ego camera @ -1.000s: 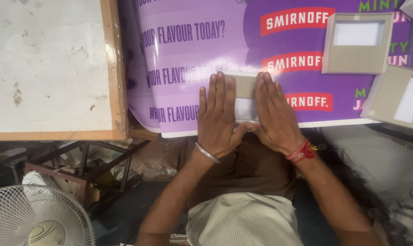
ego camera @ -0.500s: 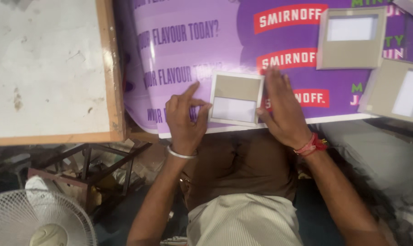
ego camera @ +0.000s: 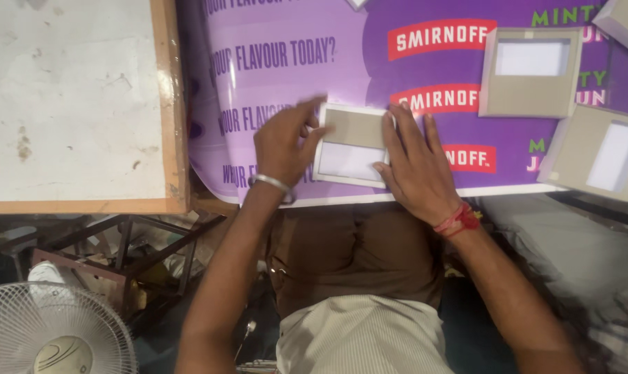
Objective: The person assembles small photo frames by hand on a purple branded poster. They pick up frame parts, align and press them together, and place completed frames aside. The process is repeated for multiple frames.
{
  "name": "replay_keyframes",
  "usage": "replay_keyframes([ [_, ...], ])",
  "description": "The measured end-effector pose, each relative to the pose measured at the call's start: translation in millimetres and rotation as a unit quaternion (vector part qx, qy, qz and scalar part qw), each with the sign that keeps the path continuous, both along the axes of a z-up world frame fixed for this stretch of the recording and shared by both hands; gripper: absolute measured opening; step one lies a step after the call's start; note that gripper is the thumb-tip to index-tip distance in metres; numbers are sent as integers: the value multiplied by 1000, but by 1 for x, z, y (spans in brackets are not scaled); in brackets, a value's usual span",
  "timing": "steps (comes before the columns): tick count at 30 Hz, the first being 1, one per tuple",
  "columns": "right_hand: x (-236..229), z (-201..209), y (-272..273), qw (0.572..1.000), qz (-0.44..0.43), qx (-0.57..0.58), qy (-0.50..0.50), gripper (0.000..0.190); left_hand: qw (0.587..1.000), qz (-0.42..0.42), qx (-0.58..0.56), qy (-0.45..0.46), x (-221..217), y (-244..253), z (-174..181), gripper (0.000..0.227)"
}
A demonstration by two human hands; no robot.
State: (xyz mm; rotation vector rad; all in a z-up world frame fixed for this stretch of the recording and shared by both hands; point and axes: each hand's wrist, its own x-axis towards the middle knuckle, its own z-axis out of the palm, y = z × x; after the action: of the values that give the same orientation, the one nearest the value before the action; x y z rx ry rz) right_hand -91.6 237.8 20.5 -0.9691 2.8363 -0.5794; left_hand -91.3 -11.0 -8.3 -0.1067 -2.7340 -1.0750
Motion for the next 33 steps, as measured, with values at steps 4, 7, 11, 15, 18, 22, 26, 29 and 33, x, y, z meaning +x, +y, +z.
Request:
replay_keyframes([
  [4,2,-5,0,1000,-11,0,13,78,992,-116,2,53,38,-15,15,62],
  [7,3,-11,0,999,-20,13,30,80,990,-131,24,55,45,-19,16,73],
  [11,1,-16,0,998,-14,12,54,86,998,-46,26,23,19,-7,6,60],
  [15,-11,-19,1,996,-15,-33,87,92,996,16,12,-92,-14,1,3,41],
  [18,-25,-22,3,990,-21,-75,114,86,998,-15,-29,-48,-24,-2,6,26],
  [22,-40,-25,0,992,-41,-94,68,58,995,-1,-46,-92,-27,2,7,21],
  [26,-44,-21,-8,976,-35,-93,193,28,985,47,-114,-117,-31,16,11,26],
  [29,-43,-21,-11,964,-43,-84,249,15,997,29,-31,-66,-13,12,15,17],
  [33,-29,-22,0,952,-56,-169,248,24,997,-54,38,-37,18,-2,22,47],
])
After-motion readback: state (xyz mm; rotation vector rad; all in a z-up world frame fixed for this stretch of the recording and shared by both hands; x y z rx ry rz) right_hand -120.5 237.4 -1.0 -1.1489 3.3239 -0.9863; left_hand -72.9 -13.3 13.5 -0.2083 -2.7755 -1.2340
